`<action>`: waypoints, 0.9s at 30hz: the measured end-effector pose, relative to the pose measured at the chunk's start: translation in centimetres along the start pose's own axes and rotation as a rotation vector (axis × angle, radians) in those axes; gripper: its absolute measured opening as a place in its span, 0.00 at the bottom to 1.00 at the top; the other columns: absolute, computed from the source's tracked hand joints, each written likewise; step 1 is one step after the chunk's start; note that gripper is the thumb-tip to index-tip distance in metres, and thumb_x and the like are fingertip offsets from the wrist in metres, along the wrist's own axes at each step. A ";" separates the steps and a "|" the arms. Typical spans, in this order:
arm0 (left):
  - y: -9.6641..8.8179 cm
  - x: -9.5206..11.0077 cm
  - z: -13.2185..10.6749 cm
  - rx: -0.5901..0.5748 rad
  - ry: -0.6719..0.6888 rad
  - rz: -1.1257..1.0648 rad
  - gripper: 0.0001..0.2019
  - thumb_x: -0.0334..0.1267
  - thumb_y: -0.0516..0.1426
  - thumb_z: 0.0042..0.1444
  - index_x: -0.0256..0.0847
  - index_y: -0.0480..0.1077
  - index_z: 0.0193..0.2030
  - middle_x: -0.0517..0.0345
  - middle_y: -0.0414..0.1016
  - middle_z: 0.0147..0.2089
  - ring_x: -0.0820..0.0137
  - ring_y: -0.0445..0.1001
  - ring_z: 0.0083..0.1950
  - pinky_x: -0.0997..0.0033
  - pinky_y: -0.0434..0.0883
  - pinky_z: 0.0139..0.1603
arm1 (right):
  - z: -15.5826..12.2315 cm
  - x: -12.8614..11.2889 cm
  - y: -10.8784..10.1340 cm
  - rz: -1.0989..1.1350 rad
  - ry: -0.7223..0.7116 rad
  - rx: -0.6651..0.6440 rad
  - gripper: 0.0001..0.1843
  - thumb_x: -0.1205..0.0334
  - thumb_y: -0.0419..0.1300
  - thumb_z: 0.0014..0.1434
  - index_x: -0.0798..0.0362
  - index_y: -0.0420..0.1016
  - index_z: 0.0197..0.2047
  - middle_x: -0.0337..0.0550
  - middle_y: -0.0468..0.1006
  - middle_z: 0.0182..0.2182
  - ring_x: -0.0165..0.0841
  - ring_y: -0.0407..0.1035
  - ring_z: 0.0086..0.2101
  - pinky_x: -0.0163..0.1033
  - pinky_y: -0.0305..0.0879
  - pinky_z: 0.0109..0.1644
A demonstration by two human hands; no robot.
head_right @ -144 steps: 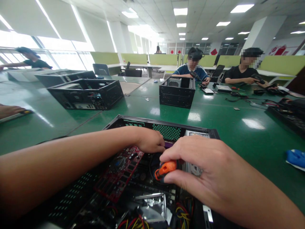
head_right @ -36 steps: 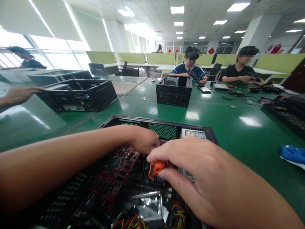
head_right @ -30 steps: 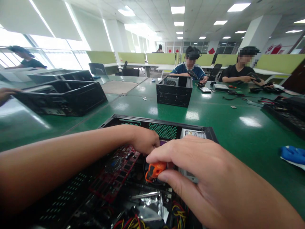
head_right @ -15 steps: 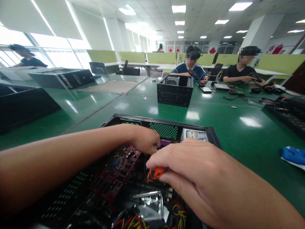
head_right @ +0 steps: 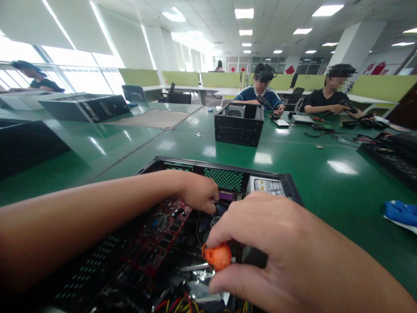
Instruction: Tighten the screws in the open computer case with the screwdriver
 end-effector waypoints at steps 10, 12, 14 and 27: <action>-0.3 0.5 -0.4 -0.012 -0.008 0.064 0.14 0.43 0.58 0.68 0.39 0.82 0.38 0.52 0.87 0.37 0.63 0.76 0.36 0.65 0.69 0.37 | 0.4 -1.0 -0.2 -0.036 -0.122 -0.055 0.18 0.67 0.61 0.76 0.37 0.80 0.62 0.30 0.88 0.59 0.31 0.84 0.55 0.33 0.78 0.62; -0.2 0.4 -0.4 -0.008 -0.002 0.043 0.13 0.42 0.58 0.67 0.39 0.83 0.40 0.52 0.87 0.37 0.62 0.77 0.36 0.64 0.69 0.39 | 0.2 -0.8 -1.4 -0.075 -0.084 0.057 0.16 0.64 0.61 0.77 0.36 0.79 0.61 0.31 0.90 0.56 0.32 0.85 0.53 0.35 0.80 0.59; -0.1 0.3 -0.3 -0.006 -0.002 0.035 0.13 0.42 0.59 0.67 0.39 0.83 0.40 0.53 0.86 0.36 0.63 0.77 0.36 0.65 0.69 0.39 | -0.2 -0.6 -2.6 -0.123 -0.052 0.177 0.15 0.65 0.61 0.76 0.36 0.79 0.59 0.31 0.90 0.52 0.34 0.86 0.50 0.36 0.82 0.55; -0.4 0.0 -0.3 0.017 -0.032 0.076 0.11 0.41 0.60 0.64 0.43 0.79 0.31 0.56 0.84 0.34 0.63 0.75 0.34 0.64 0.67 0.36 | -0.9 -0.7 -3.6 -0.215 -0.080 0.288 0.20 0.72 0.64 0.65 0.39 0.81 0.54 0.39 0.91 0.47 0.45 0.87 0.43 0.47 0.85 0.47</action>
Point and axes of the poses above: each hand's wrist, its own z-axis towards the middle knuckle, its own y-axis out of the palm, x = y × z, the point moved 10 cm from there along z, towards the middle knuckle
